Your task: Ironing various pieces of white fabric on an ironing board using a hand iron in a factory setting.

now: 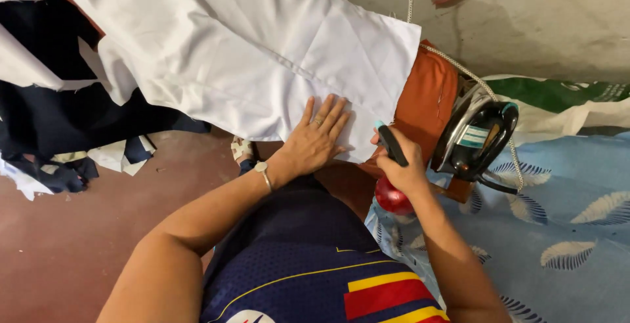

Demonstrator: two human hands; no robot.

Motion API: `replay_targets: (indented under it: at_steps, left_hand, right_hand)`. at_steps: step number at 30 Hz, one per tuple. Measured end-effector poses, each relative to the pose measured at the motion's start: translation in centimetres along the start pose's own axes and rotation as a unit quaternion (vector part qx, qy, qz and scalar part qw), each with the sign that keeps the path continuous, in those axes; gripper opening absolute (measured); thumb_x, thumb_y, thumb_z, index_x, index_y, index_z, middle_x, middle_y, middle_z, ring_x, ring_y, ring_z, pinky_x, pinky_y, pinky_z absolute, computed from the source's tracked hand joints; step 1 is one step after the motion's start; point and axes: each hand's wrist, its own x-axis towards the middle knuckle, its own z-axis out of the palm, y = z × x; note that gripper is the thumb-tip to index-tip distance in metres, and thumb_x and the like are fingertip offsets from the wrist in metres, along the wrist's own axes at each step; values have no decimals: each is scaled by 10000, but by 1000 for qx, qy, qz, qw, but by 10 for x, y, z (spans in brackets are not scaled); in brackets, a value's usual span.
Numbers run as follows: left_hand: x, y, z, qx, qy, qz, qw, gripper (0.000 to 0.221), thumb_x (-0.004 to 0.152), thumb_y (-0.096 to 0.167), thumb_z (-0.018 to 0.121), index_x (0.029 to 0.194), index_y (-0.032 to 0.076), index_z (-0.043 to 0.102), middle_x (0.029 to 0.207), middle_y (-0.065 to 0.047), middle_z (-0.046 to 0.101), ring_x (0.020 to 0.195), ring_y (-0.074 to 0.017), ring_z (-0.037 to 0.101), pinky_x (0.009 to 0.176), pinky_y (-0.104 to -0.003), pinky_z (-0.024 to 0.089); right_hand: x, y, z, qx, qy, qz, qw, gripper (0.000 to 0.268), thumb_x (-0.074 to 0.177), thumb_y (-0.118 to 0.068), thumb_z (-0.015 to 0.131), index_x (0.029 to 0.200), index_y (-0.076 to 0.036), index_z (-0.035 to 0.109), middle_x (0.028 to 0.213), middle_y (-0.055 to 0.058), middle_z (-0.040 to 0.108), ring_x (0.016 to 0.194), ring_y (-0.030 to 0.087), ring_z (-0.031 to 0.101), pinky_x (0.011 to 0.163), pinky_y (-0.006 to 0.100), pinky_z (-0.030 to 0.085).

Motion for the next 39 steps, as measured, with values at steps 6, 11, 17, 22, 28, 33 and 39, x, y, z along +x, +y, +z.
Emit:
replay_targets:
  at_steps: [6,11,17,22,28,33,39]
  left_hand:
    - [10,1,7,20,-25,-10,999,833,1004,581,477,1617,54,276,1706,-212,139,1584,-402,65,1256,-645,50]
    - [11,-7,14,46,-32,13,998,843,1017,619,407,1624,57,247,1707,-204,145,1586,-382,83,1259,-652,51]
    - [-1,-22,-3,51,-12,-29,998,846,997,620,412,1605,45,291,1696,-205,192,1583,-387,108,1247,-667,68]
    - [-9,-35,-16,50,-3,-61,997,849,1000,622,411,1603,35,298,1690,-208,212,1579,-398,108,1242,-679,56]
    - [-16,-51,-17,55,22,-97,994,877,989,644,422,1593,18,310,1675,-223,236,1569,-418,132,1237,-685,49]
    - [-23,-67,-24,55,34,-122,990,882,989,633,444,1593,5,309,1672,-232,241,1569,-424,130,1234,-685,41]
    - [-29,-96,-18,41,63,-158,985,944,968,700,364,1590,-8,308,1660,-252,257,1563,-449,132,1231,-698,41]
  right_hand:
    - [17,14,14,-21,-14,13,1000,494,653,75,601,1108,-70,729,839,91,724,671,204,665,656,368,548]
    - [30,-1,17,-48,-39,6,998,448,659,47,606,1077,-71,718,829,80,724,867,259,711,806,400,562]
    - [49,-35,32,-61,-86,10,994,375,672,24,602,1023,-54,710,821,112,721,875,276,708,788,424,562]
    - [67,-43,50,-80,-95,-18,992,379,679,9,596,1026,-69,725,760,89,703,834,284,705,800,423,555]
    - [93,-48,69,-83,-113,-52,989,370,672,-11,629,1025,-75,720,760,94,702,836,299,707,800,430,550]
    - [114,-58,84,-93,-133,-51,985,393,666,-28,625,1042,-88,719,723,71,671,805,291,692,790,418,540]
    - [124,-91,101,-98,-135,-61,984,351,689,-32,624,1020,-94,724,714,75,682,796,288,701,768,415,539]
